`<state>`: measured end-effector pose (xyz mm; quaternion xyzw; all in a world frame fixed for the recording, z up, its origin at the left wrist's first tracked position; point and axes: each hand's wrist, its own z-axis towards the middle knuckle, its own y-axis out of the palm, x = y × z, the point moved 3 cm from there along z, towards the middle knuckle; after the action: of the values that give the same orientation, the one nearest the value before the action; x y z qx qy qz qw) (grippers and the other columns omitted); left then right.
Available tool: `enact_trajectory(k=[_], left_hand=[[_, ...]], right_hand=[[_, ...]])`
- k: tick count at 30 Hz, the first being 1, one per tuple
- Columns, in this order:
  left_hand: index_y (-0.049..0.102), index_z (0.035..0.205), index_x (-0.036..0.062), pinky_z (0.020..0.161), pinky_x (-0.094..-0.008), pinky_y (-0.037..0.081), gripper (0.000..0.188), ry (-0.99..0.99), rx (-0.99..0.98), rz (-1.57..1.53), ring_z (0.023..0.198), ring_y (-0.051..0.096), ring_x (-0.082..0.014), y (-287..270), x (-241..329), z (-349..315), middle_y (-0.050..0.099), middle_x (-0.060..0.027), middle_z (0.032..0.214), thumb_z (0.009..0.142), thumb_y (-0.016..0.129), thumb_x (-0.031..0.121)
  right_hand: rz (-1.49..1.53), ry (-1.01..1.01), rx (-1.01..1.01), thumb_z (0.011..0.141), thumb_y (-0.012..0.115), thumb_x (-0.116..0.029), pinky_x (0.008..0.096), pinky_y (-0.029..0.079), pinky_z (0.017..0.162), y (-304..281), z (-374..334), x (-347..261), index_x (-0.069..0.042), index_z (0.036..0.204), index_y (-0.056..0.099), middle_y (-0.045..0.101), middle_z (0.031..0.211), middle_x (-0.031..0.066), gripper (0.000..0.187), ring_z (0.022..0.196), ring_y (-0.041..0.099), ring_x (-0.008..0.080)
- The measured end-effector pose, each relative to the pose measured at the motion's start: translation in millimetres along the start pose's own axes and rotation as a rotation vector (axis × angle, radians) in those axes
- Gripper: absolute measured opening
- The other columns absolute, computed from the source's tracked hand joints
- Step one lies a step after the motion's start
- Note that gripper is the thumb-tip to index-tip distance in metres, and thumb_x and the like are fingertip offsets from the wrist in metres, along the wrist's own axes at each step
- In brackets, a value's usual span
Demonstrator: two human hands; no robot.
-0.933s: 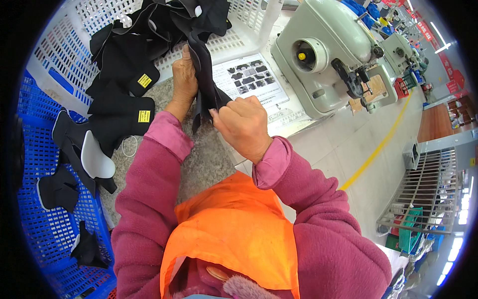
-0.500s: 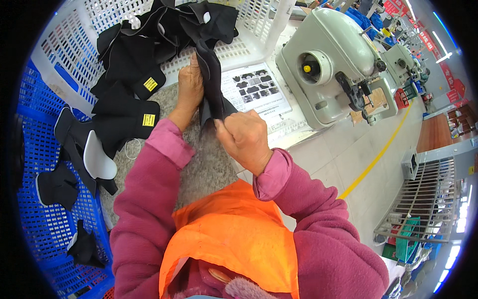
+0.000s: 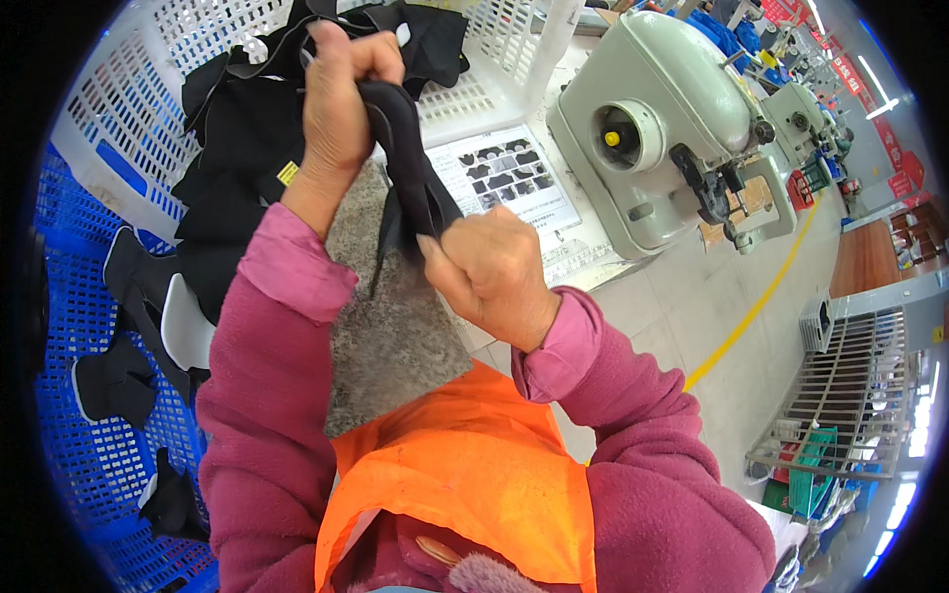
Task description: The person picks black fabric footwear parts from a white basket, inserts white insoles, and folds the parts to align edges. The person places the assembled parts into a blue basket and repeats the process with additional parts.
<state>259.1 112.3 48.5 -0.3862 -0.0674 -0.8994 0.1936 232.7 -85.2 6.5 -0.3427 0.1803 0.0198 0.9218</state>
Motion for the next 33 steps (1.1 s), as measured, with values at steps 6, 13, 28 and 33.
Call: enact_trajectory(k=[6, 13, 28, 33], left_hand=[[0.038, 0.053, 0.0055, 0.051, -0.0269, 0.027, 0.076, -0.006, -0.017, -0.196, 0.051, 0.032, -0.0113, 17, -27, -9, 0.037, -0.0009, 0.053, 0.102, 0.02, 0.061], [0.036, 0.053, 0.0067, 0.049, -0.0267, 0.024, 0.074, 0.043, -0.148, -0.325, 0.05, 0.03, -0.0109, 14, -30, 0, 0.035, 0.0003, 0.052, 0.102, 0.022, 0.06], [0.062, 0.102, 0.0032, 0.082, -0.0315, 0.045, 0.022, 0.186, 0.117, 0.272, 0.089, 0.059, -0.0239, -21, 12, -55, 0.059, -0.0112, 0.1, 0.083, 0.068, 0.013], [0.061, 0.104, 0.0033, 0.091, -0.0361, 0.047, 0.04, 0.081, -0.228, 0.347, 0.103, 0.061, -0.0307, -10, 58, -120, 0.06, -0.0136, 0.109, 0.065, 0.071, 0.003]], right_hand=[[0.034, -0.094, 0.045, 0.073, 0.07, 0.002, 0.0375, 0.031, 0.049, 9, 9, -3, -0.007, 0.058, 0.041, 0.04, 0.054, 0.0081, 0.034, 0.047, 0.042, 0.0274], [0.017, -0.149, 0.01, 0.072, 0.071, 0.003, 0.0367, 0.03, 0.048, 1, 6, -11, -0.007, 0.058, 0.039, 0.039, 0.052, 0.0078, 0.036, 0.044, 0.039, 0.0271], [0.066, 0.094, 0.034, 0.081, 0.071, -0.008, 0.0359, 0.032, 0.046, 12, -6, -3, -0.007, 0.055, 0.044, 0.045, 0.05, 0.0076, 0.038, 0.041, 0.043, 0.0274], [0.326, 0.288, 0.033, 0.087, 0.069, -0.011, 0.0336, 0.031, 0.043, 13, -15, -6, -0.004, 0.056, 0.043, 0.043, 0.05, 0.01, 0.041, 0.041, 0.038, 0.0204]])
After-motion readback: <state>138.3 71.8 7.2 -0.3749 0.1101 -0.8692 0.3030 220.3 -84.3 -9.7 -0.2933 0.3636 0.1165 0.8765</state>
